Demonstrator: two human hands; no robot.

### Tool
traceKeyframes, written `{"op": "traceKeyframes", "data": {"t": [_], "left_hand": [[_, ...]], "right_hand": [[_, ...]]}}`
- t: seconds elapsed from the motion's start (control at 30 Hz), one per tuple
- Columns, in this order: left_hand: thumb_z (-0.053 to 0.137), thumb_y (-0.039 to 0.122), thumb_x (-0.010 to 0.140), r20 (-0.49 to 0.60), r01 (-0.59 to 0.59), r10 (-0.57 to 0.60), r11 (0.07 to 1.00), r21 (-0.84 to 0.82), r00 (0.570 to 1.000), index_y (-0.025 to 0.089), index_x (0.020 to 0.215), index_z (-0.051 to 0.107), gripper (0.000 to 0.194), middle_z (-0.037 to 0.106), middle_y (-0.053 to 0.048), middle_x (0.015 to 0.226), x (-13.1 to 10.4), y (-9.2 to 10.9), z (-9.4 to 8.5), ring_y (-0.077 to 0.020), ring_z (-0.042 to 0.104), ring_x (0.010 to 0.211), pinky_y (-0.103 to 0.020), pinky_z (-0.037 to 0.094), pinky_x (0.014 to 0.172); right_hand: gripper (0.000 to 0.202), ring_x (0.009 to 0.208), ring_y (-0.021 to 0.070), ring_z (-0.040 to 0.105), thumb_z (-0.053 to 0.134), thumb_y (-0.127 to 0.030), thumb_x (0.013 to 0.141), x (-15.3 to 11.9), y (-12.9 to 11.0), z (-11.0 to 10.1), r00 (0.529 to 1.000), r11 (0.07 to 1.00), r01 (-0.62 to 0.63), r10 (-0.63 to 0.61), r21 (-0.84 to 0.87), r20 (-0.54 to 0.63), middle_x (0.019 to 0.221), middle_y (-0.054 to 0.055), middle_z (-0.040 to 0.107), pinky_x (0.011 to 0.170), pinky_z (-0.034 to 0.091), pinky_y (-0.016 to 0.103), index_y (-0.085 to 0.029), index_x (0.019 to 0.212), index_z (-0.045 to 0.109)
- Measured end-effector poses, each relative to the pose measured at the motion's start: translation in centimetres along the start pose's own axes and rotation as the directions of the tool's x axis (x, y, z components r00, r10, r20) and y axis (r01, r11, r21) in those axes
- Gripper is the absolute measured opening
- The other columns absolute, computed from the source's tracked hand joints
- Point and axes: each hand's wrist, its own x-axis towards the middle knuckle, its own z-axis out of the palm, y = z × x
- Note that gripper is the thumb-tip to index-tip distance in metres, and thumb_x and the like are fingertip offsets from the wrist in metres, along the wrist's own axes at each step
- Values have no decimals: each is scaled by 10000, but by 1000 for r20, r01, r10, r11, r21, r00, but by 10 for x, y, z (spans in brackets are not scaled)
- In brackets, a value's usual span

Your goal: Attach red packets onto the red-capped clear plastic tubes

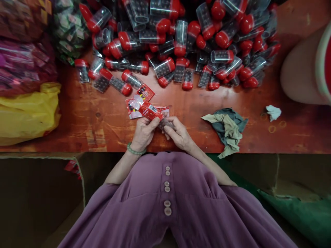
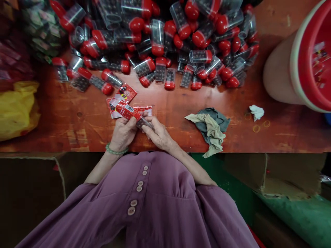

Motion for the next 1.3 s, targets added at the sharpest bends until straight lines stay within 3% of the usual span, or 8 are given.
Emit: {"op": "traceKeyframes", "data": {"t": [0.13, 0.27, 0.43, 0.57, 0.77, 1.07, 1.2, 1.3], "left_hand": [[862, 512, 635, -64, -1, 1, 1000, 3, 998, 196, 803, 766, 371, 762, -41, 782, 1, -3, 4, -161, 674, 667, -294, 533, 646], [901, 471, 575, -102, -14, 12, 1000, -14, 995, 193, 769, 754, 369, 752, -23, 747, 4, -3, 4, -162, 686, 713, -302, 548, 737], [895, 454, 603, -97, -40, 36, 999, -35, 995, 188, 859, 771, 389, 766, -32, 832, 2, 2, 0, -153, 689, 752, -290, 544, 770], [861, 402, 663, -51, -33, 32, 999, -12, 998, 191, 860, 789, 298, 767, -41, 840, -1, 7, 0, -152, 685, 763, -290, 553, 785], [846, 442, 671, 55, 36, -37, 999, 29, 998, 184, 859, 787, 324, 757, -50, 822, -4, 9, 3, -139, 635, 629, -275, 523, 585], [804, 594, 683, -122, -31, 20, 996, -85, 992, 205, 873, 757, 436, 774, -69, 967, -3, 8, 3, -179, 701, 815, -262, 535, 636], [832, 556, 658, -101, 25, -39, 991, -133, 994, 179, 794, 760, 407, 760, -62, 840, -7, 3, 9, -91, 562, 584, -207, 394, 465], [846, 540, 638, -112, 39, -55, 990, -138, 992, 168, 782, 765, 407, 734, -46, 748, -11, -2, 10, -55, 445, 504, -201, 336, 438]], "right_hand": [[251, 587, 101, 476, 505, -437, 974, 0, 2, 2, 998, 986, 6, -17, -169, -62, 735, -37, 536, 586, 419, 246, -226, 1109, 499], [248, 578, 105, 485, 527, -407, 968, 2, 2, 3, 996, 975, 19, -38, -223, -82, 705, -42, 535, 592, 430, 252, -226, 1136, 513], [301, 554, 79, 525, 591, -429, 925, 5, 3, 2, 1000, 998, 3, -4, -56, -28, 739, -49, 576, 595, 462, 239, -211, 1129, 556], [368, 635, 107, 626, 668, -463, 862, 4, 1, -1, 997, 992, -81, 81, 100, 6, 736, -32, 648, 707, 525, 275, -195, 1108, 612], [328, 642, 107, 674, 719, -467, 833, 5, -3, -6, 997, 976, -77, 78, 203, 0, 766, -25, 704, 765, 548, 293, -204, 1018, 656], [413, 618, 97, 686, 778, -517, 764, 19, 0, 5, 995, 955, -95, 102, 280, -7, 819, -16, 718, 697, 576, 268, -199, 932, 575], [425, 589, 93, 683, 811, -502, 731, 23, 4, 10, 995, 945, -89, 101, 315, -22, 750, -42, 685, 658, 580, 249, -202, 839, 530], [483, 547, 81, 666, 835, -539, 673, 26, 6, 12, 991, 949, -102, 122, 299, -47, 796, -36, 682, 600, 572, 234, -200, 775, 507]]}}
